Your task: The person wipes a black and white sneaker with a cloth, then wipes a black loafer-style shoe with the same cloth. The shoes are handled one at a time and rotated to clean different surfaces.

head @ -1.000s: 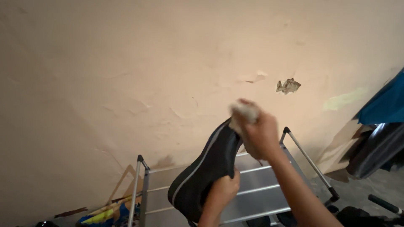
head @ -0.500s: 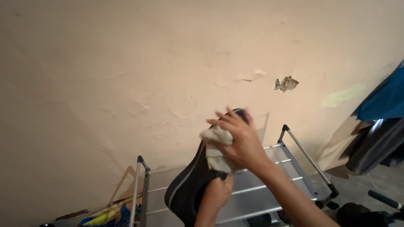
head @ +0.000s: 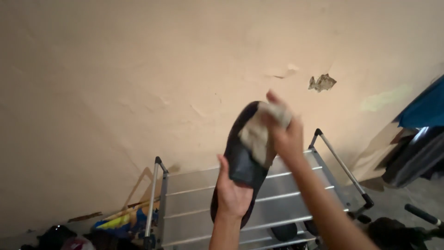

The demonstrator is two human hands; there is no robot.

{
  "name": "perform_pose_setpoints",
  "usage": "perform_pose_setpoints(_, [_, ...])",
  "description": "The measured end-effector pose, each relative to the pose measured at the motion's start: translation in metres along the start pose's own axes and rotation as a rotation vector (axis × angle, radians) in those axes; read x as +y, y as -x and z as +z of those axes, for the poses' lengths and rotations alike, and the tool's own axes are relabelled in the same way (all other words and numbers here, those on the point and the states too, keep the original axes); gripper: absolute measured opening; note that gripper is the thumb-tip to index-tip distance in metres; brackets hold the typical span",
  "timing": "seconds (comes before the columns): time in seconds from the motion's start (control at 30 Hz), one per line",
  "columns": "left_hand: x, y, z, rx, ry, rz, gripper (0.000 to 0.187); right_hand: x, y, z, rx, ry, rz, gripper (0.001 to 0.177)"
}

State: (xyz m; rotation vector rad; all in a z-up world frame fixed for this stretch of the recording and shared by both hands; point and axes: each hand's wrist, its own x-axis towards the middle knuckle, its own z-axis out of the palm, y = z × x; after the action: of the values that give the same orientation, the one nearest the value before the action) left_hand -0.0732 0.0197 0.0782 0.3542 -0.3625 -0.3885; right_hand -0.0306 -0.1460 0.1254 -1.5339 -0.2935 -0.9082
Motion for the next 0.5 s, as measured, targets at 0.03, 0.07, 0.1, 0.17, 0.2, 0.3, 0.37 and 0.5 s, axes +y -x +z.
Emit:
perform_pose_setpoints(0.03, [0.004,0.0,0.001,-0.005,-0.001,0.005,0.08,0.003,0.015,0.002,-0.002,-0.002,-0.007,0.048])
perform_pose_setpoints(0.07, [0.008,0.0,0.003,-0.004,0.034,0.007,0.079,0.007,0.031,0.005,0.038,-0.005,0.02,0.048])
perform_pose_setpoints(0.1, [0.013,0.002,0.004,0.002,0.065,0.007,0.08,0.01,0.049,0.009,0.079,-0.012,0.052,0.048])
perform_pose_setpoints(0.17, [0.024,0.0,-0.014,0.001,0.128,0.024,0.08,0.036,0.074,-0.005,0.083,-0.009,0.195,0.05])
perform_pose_setpoints(0.2, [0.03,-0.002,-0.023,-0.001,0.195,0.035,0.08,0.05,0.086,-0.012,0.087,0.0,0.339,0.052])
perform_pose_setpoints(0.3, [0.053,-0.004,0.015,0.005,0.023,0.109,0.084,0.049,0.061,-0.029,0.233,0.103,0.63,0.047])
perform_pose_setpoints(0.37, [0.055,-0.002,0.01,0.007,0.0,0.092,0.085,0.02,0.022,-0.025,0.297,0.084,0.462,0.043])
perform_pose_setpoints(0.5, [0.038,0.007,0.01,0.008,-0.004,0.004,0.081,-0.068,-0.046,0.012,0.203,0.213,0.16,0.042])
